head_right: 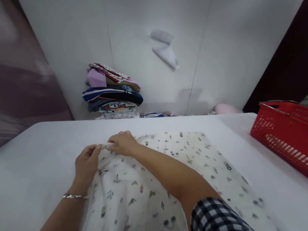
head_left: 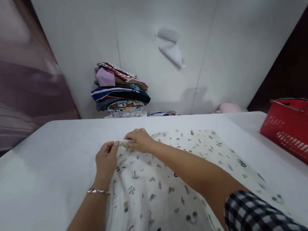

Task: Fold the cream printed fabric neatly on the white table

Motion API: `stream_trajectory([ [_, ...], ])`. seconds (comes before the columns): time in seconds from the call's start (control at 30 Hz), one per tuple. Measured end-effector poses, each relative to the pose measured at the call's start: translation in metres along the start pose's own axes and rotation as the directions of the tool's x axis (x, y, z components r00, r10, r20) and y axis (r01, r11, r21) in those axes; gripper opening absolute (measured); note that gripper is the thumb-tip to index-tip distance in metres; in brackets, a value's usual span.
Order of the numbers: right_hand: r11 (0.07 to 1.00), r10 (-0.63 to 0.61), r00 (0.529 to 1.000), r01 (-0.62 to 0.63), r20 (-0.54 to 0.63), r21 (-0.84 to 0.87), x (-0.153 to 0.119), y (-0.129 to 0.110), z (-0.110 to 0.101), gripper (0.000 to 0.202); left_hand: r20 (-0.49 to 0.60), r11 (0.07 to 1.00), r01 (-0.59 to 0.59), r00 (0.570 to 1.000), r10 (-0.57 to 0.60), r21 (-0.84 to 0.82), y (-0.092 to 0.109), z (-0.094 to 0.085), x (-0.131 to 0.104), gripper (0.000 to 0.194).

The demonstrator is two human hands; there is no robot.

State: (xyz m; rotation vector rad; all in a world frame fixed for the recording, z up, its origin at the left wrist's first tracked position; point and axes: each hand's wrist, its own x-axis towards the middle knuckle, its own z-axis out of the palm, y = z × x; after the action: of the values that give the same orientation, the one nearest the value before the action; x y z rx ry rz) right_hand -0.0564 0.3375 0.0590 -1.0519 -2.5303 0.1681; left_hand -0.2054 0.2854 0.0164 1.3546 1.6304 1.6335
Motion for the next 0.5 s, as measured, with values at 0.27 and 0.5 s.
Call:
stream_trajectory([
  [0.27, 0.984, 0.15, 0.97, -0.127, 0.19, -0.128, -0.03, 0.083, -0.014, 0.032, -0.028, 0.998, -0.029, 0.999, 0.03, 0.047, 0.004, 0.002, -0.002, 0.031],
  [0.5, 0.869, 0.46, 0.848, -0.368, 0.265, -0.332, -0.083, 0.151, -0.053, 0.035, -0.053, 1.0, -0.014, 0.998, 0.015, 0.015, 0.008, 0.003, -0.003, 0.03],
])
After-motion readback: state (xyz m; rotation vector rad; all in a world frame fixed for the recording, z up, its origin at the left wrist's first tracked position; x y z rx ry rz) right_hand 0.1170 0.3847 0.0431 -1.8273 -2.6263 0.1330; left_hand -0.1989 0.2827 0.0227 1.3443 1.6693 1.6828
